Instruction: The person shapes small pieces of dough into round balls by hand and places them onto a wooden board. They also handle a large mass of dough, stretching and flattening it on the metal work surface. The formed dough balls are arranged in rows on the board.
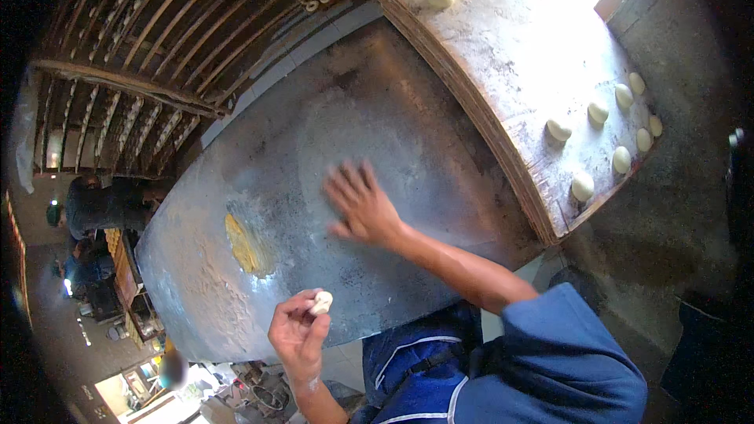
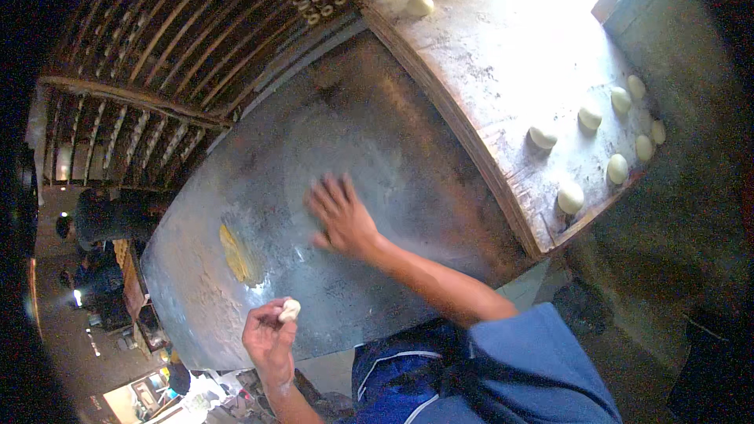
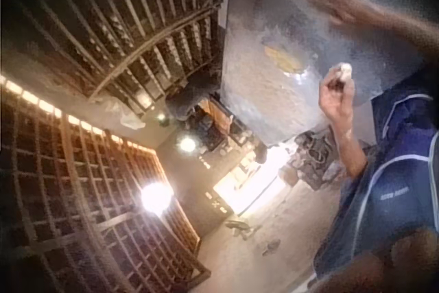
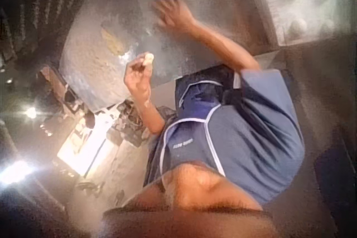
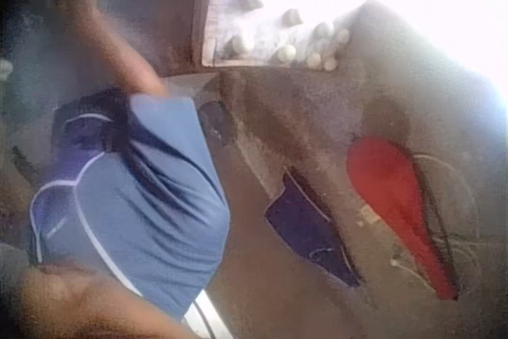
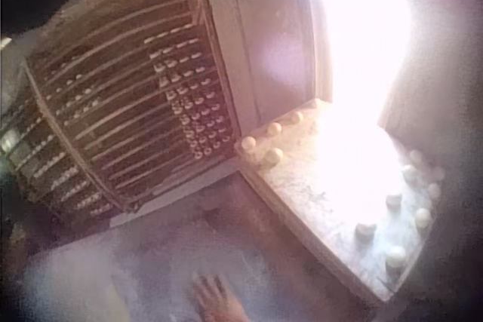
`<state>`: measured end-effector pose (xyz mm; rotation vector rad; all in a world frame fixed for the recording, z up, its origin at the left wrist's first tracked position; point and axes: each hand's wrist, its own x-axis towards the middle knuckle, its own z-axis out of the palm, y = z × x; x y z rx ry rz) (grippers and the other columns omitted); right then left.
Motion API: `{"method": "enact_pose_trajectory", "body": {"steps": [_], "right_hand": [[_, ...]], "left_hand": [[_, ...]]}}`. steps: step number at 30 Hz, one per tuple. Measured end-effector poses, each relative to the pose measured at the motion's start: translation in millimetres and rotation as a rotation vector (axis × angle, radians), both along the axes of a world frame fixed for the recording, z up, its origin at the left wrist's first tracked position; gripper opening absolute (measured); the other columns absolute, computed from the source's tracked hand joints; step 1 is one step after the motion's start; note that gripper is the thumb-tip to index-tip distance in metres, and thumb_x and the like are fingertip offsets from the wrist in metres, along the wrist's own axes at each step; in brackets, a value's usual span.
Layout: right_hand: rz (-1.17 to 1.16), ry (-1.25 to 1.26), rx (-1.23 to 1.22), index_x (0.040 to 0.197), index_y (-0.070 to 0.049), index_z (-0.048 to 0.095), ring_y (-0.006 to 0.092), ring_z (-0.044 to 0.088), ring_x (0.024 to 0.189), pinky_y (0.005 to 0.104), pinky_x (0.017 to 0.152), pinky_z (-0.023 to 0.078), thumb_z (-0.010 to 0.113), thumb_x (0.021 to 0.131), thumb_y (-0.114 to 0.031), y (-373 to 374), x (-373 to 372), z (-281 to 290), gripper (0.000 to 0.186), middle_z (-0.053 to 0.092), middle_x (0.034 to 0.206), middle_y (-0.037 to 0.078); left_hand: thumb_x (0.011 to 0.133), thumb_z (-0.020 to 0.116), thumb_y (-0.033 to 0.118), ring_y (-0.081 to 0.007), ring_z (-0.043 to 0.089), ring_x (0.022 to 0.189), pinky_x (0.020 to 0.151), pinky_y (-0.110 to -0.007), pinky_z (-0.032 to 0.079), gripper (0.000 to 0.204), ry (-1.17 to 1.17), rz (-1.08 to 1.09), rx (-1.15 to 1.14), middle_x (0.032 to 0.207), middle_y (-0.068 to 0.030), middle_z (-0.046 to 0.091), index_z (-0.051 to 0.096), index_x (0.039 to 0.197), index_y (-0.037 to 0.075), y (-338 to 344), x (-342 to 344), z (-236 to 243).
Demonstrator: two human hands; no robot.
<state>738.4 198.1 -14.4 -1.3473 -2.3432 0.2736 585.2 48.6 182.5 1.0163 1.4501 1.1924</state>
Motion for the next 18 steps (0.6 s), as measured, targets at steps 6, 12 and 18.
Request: {"method": "enact_pose_trajectory", "body": {"steps": [6,12,18], "right_hand": [[-0.101,-0.010,-0.188,0.155,-0.003,0.042,0.0393,0.026,0.154,0.0626,0.125,0.014,0.045,0.099,-0.064,-46.7,93.4,26.4,0.083,0.038,0.163,0.018],[0.191,-0.057,-0.355,0.148,-0.001,0.050,0.0408,0.031,0.152,0.0642,0.122,0.020,0.056,0.100,-0.053,-126.6,97.2,54.5,0.071,0.036,0.162,0.022],[0.025,-0.052,-0.287,0.147,0.003,0.049,0.0408,0.037,0.149,0.0625,0.121,0.023,0.061,0.098,-0.046,-120.4,89.9,59.8,0.070,0.037,0.159,0.027]], "left_hand": [[0.086,0.076,-0.008,-0.0209,0.067,0.103,0.092,-0.032,0.056,0.030,-0.012,0.053,0.053,0.116,-0.0177,0.068,0.062,0.111,0.000,15.6,8.1,-28.9],[0.087,0.078,0.000,-0.0311,0.066,0.117,0.099,-0.041,0.055,0.040,0.698,-0.116,0.701,0.133,-0.0201,0.064,0.062,0.124,0.000,99.5,38.8,-42.3],[0.094,0.068,0.007,-0.0372,0.056,0.130,0.109,-0.047,0.045,0.039,0.871,0.195,0.104,0.134,-0.0205,0.062,0.060,0.132,0.001,-29.1,-24.2,-113.6]]}}
